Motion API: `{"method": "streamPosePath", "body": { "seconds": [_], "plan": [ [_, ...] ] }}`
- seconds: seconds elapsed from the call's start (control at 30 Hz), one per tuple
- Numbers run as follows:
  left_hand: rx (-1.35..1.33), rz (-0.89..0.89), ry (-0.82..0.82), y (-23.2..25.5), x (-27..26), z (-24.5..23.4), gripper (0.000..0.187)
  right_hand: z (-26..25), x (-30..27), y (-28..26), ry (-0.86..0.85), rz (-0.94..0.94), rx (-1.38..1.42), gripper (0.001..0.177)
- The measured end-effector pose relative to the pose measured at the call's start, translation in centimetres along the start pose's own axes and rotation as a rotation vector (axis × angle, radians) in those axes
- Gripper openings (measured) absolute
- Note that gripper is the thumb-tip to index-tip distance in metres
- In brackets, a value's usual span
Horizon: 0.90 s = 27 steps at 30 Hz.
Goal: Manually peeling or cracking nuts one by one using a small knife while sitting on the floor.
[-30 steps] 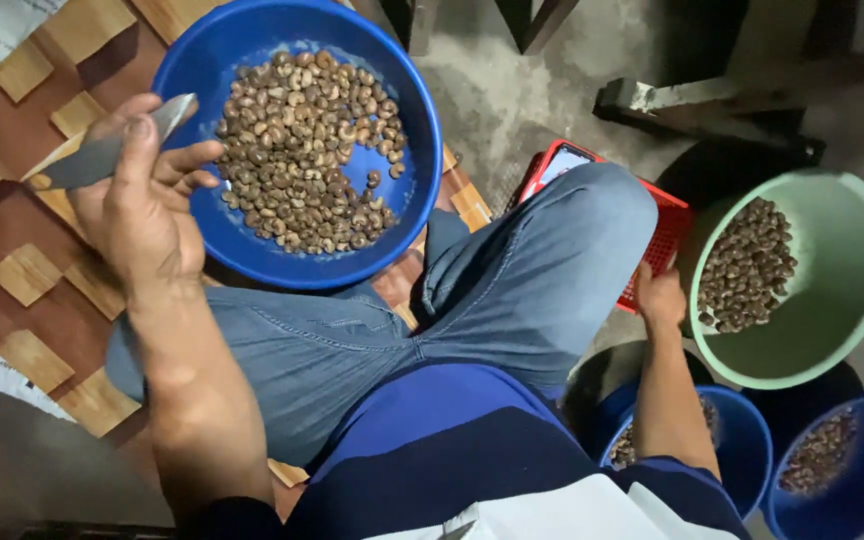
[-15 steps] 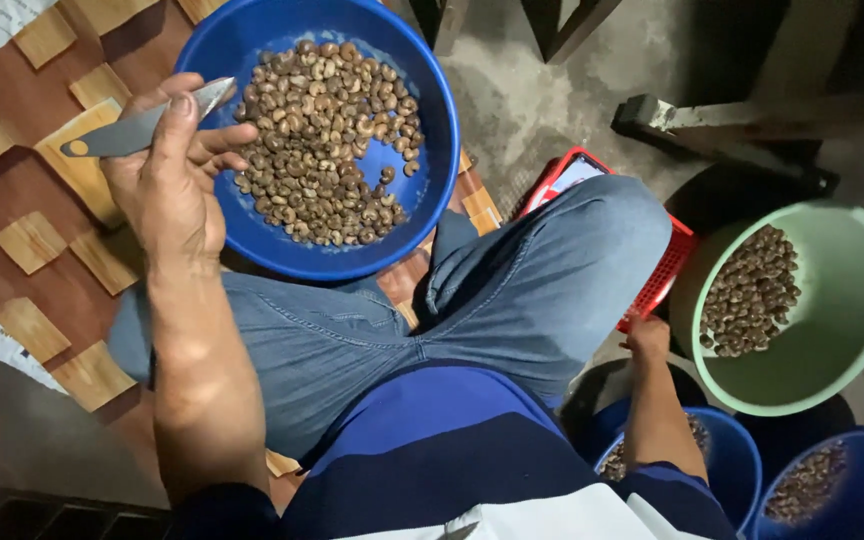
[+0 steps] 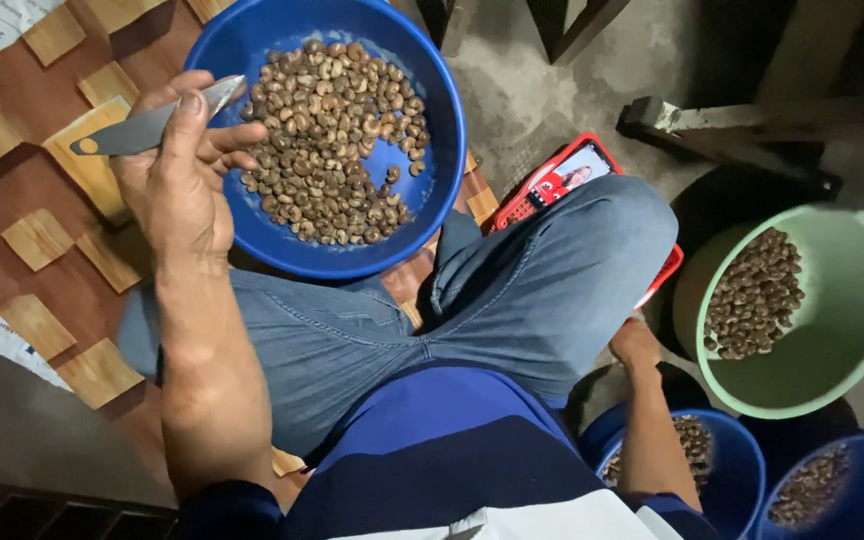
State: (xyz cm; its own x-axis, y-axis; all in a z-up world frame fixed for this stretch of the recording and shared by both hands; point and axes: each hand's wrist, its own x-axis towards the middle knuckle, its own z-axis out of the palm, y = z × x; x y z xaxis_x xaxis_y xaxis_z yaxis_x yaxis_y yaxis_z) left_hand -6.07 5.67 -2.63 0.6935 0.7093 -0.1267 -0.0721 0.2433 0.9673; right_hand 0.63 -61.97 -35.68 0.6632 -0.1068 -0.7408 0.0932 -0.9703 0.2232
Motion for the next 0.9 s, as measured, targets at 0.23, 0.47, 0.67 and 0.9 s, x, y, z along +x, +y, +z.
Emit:
{"method": "streamPosePath", "body": {
  "seconds": [0.23, 0.47, 0.67, 0.9],
  "plan": [
    [-0.015, -0.043, -0.044, -0.8, 0.5, 0.4, 0.03, -23.9, -8.4, -8.1, 0.381, -0.149, 1.296, 0.021],
    [-0.028, -0.012, -0.151, -1.2, -0.5, 2.1, 0.026, -43.7, -21.7, -22.7, 0.262, -1.106, 1.595, 0.03],
    [-0.098, 0.075, -0.19, -1.9, -0.7, 1.0, 0.021, -39.7, -21.7, -42.0, -0.011, -1.583, 1.269, 0.032],
    [-0.034, 0.044, -0.101, -2.8, -0.4, 0.3, 0.017, -36.0, -21.0, -47.2, 0.145, -1.563, 1.126, 0.027]
  ]
}}
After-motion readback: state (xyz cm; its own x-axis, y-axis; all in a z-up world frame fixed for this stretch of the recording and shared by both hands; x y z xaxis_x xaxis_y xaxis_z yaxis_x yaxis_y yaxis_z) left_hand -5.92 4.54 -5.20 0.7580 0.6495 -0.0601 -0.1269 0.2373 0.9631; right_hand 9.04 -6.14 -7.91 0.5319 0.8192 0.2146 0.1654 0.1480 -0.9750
